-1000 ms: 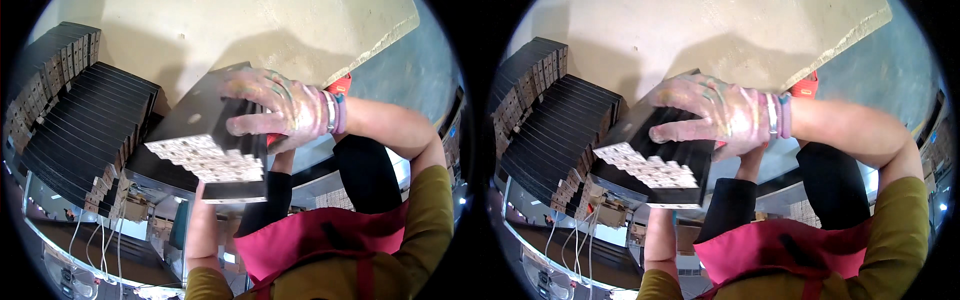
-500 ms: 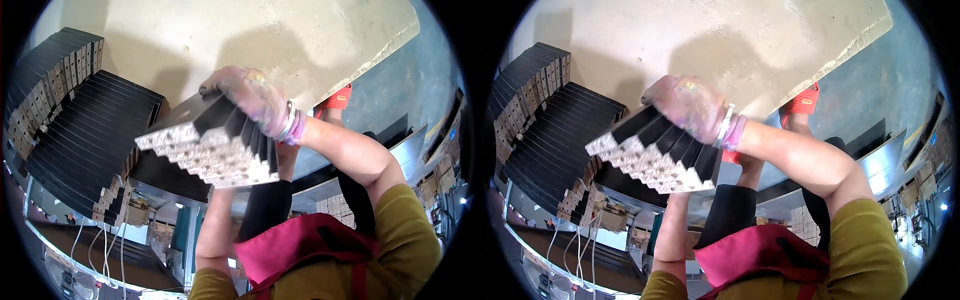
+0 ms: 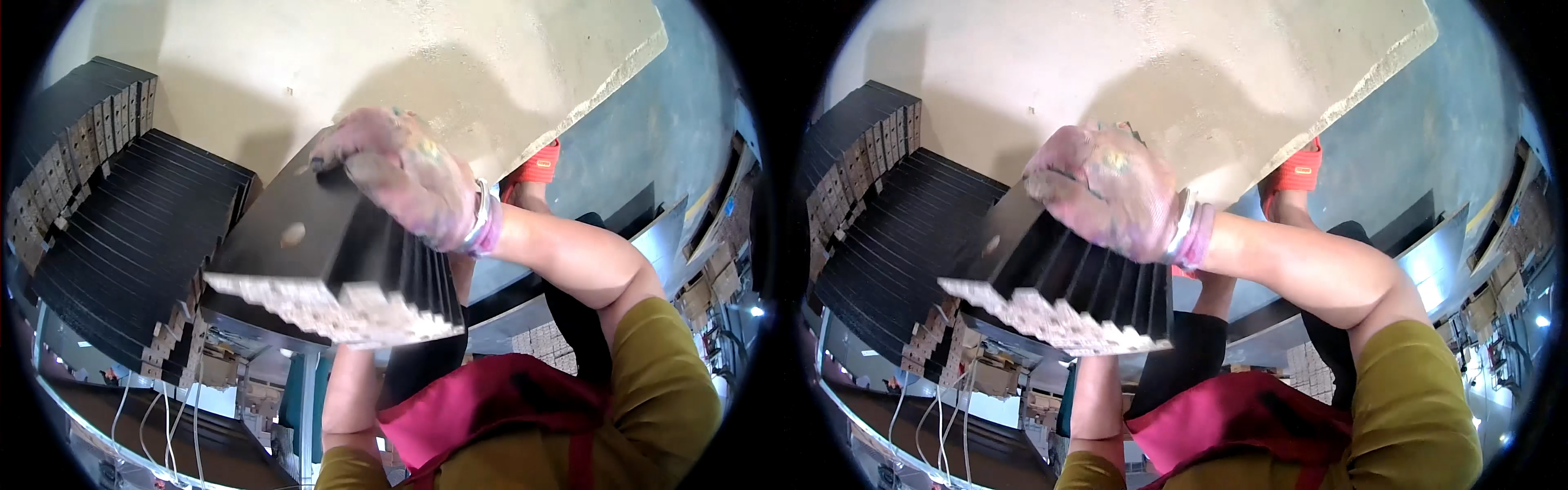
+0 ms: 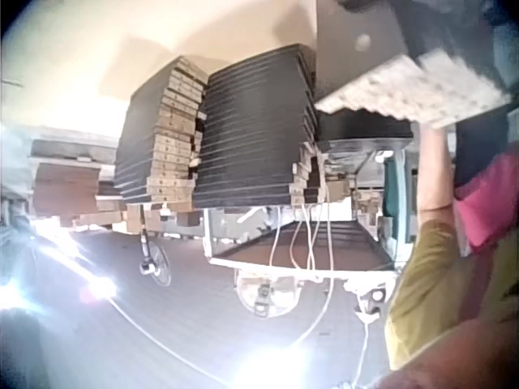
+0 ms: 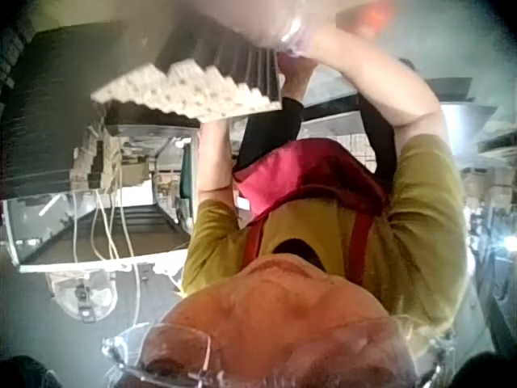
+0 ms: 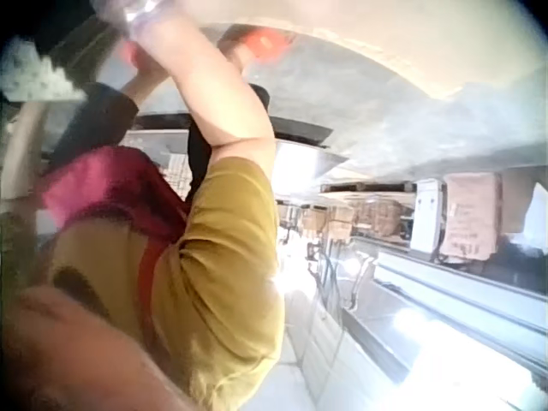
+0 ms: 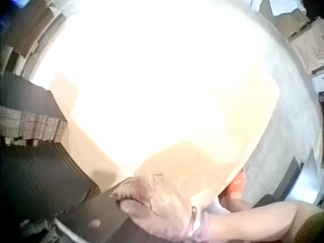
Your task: The person picks up stacks of black wooden furniture panels from the floor, carries them to a workbench, and spreads the panels out across the table surface to organize them.
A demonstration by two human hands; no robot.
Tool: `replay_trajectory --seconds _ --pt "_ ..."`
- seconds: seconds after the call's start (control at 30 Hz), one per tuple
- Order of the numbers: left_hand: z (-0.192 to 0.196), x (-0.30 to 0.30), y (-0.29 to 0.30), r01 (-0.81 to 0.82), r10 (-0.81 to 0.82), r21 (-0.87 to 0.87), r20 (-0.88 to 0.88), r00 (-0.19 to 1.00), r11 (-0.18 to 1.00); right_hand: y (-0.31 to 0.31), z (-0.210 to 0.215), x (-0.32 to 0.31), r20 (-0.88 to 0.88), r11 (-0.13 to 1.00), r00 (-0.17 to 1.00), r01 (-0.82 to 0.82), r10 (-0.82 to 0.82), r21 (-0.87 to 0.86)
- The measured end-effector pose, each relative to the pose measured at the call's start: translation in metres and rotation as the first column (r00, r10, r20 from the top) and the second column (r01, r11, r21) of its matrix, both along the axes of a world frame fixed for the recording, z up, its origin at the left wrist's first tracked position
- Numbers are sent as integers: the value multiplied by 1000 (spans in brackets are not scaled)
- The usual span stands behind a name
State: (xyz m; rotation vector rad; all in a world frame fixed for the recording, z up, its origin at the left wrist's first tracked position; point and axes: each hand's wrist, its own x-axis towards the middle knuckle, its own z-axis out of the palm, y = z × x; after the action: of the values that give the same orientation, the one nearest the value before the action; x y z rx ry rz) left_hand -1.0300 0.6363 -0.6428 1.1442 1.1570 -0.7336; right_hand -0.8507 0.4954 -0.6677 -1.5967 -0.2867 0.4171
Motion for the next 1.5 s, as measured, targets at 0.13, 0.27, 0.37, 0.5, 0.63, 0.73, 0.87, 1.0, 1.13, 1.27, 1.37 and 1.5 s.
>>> replay_trajectory --seconds 0.13,0.27,0.37,0.5,0.63,0.73,0.87,1.0,1.13,1.27,1.37,1.5 --pt "-6 11 -3 21 -21 -2 11 1000 1000 -5 -11 -3 -145 998 987 -57 62 35" --pt "50 -16 -15 141 -141 -15 -33 989 990 -16 33 -32 75 958 985 -131 155 -256" --pt "124 -43 -33 431 -431 45 -18 902 901 -32 80 -86 -294 942 947 -212 132 -259" --pt "211 -19 -49 534 -569 -199 -231 789 822 -64 118 -169 -662 980 739 -15 -122 -197" --pt "203 -47 -49 697 -702 112 6 712 708 -70 142 -177 -961 927 -134 261 -241 -269" --pt "184 -38 -62 341 -353 -93 -184 917 935 -72 130 -169 -929 927 -172 128 -328 -352" --pt "107 -35 -50 264 -285 -208 -74 956 942 -58 87 -135 -928 900 -249 271 -277 -341" --pt "36 49 -15 191 -380 -515 -291 878 835 -54 18 -136 -918 899 -292 267 -267 -346" --pt "33 61 -11 246 -466 -515 -356 810 821 -64 5 -162 -938 910 -170 242 -301 -336" --pt "76 51 -22 259 -475 -521 -338 812 813 -67 67 -169 -913 833 -331 413 -240 -369" --pt "114 22 -35 168 -385 -561 -295 874 811 -85 115 -180 -947 844 -292 466 -137 -266" --pt "195 14 -56 307 -370 -477 -43 928 824 -112 181 -188 -941 930 187 292 -282 -221"
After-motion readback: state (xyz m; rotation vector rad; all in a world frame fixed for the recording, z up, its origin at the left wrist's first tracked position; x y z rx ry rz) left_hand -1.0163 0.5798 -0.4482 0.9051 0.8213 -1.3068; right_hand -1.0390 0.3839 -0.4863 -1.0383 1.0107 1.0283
